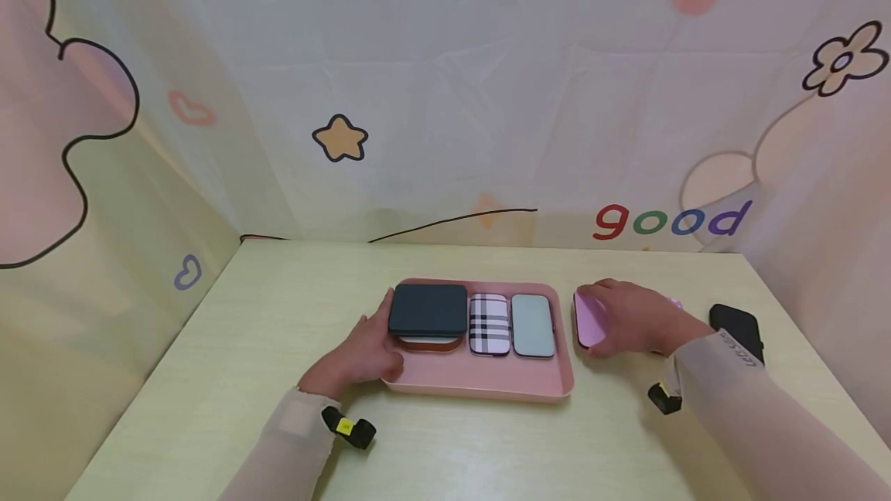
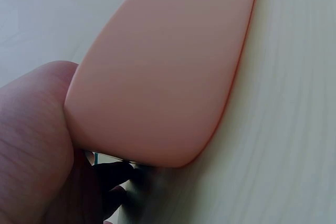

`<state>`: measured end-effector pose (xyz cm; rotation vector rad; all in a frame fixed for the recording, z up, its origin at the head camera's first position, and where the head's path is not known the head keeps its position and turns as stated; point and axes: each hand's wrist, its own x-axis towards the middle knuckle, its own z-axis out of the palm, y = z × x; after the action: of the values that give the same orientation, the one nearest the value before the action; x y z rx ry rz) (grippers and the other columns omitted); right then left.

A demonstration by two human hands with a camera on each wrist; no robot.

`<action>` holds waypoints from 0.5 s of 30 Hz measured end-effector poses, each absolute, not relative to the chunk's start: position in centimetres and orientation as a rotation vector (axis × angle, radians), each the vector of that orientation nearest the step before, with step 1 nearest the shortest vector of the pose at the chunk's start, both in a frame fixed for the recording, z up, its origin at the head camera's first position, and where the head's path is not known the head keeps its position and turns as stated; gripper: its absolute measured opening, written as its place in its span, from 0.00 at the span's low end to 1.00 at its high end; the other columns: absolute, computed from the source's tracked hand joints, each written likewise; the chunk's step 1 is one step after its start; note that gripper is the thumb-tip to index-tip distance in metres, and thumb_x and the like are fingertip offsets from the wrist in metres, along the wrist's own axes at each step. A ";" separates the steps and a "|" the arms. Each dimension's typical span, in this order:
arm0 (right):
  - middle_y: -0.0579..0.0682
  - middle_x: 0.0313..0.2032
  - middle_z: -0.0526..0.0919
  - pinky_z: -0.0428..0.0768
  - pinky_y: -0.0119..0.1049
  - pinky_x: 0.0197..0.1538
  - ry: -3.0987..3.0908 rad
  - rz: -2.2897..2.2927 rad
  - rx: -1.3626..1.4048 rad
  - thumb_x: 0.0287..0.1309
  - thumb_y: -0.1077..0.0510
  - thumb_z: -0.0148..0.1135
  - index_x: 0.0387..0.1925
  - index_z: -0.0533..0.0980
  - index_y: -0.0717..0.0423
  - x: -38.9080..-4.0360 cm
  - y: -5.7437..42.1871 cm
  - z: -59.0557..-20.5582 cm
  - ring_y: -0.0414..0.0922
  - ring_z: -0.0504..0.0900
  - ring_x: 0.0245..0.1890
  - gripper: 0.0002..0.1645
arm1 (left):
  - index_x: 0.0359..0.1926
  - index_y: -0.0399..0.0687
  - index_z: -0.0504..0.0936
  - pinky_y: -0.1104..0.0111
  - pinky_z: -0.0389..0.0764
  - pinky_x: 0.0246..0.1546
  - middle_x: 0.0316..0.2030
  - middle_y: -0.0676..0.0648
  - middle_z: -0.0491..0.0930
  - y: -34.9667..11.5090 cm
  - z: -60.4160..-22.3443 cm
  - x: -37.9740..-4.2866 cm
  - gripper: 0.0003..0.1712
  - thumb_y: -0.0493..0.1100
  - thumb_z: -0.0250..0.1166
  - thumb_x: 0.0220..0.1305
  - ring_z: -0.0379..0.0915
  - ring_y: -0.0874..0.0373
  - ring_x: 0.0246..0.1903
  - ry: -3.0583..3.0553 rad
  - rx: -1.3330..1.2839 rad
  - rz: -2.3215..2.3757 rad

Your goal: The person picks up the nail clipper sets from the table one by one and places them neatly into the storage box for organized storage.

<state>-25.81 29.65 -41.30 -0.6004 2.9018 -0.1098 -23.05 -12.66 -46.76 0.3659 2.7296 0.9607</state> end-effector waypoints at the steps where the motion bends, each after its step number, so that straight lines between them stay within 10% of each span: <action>1: 0.60 0.65 0.73 0.76 0.65 0.56 2.902 -0.108 -0.599 0.32 0.24 0.76 0.69 0.69 0.52 -25.8 29.6 -41.1 0.63 0.74 0.61 0.64 | 0.80 0.42 0.33 0.47 0.40 0.76 0.80 0.46 0.43 -12.7 -46.7 -23.0 0.66 0.38 0.66 0.48 0.45 0.54 0.77 2.729 0.366 0.961; 15: 0.60 0.67 0.71 0.76 0.63 0.57 2.925 -0.116 -0.643 0.33 0.27 0.78 0.70 0.68 0.51 -25.3 28.4 -39.7 0.63 0.73 0.63 0.63 | 0.80 0.42 0.33 0.46 0.41 0.76 0.80 0.47 0.43 -12.7 -46.9 -23.2 0.67 0.38 0.67 0.45 0.46 0.54 0.77 2.724 0.377 0.978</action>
<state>-25.34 28.42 -39.66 -0.6427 2.9253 -0.1163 -23.19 -12.71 -46.94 0.3767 2.7241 0.9780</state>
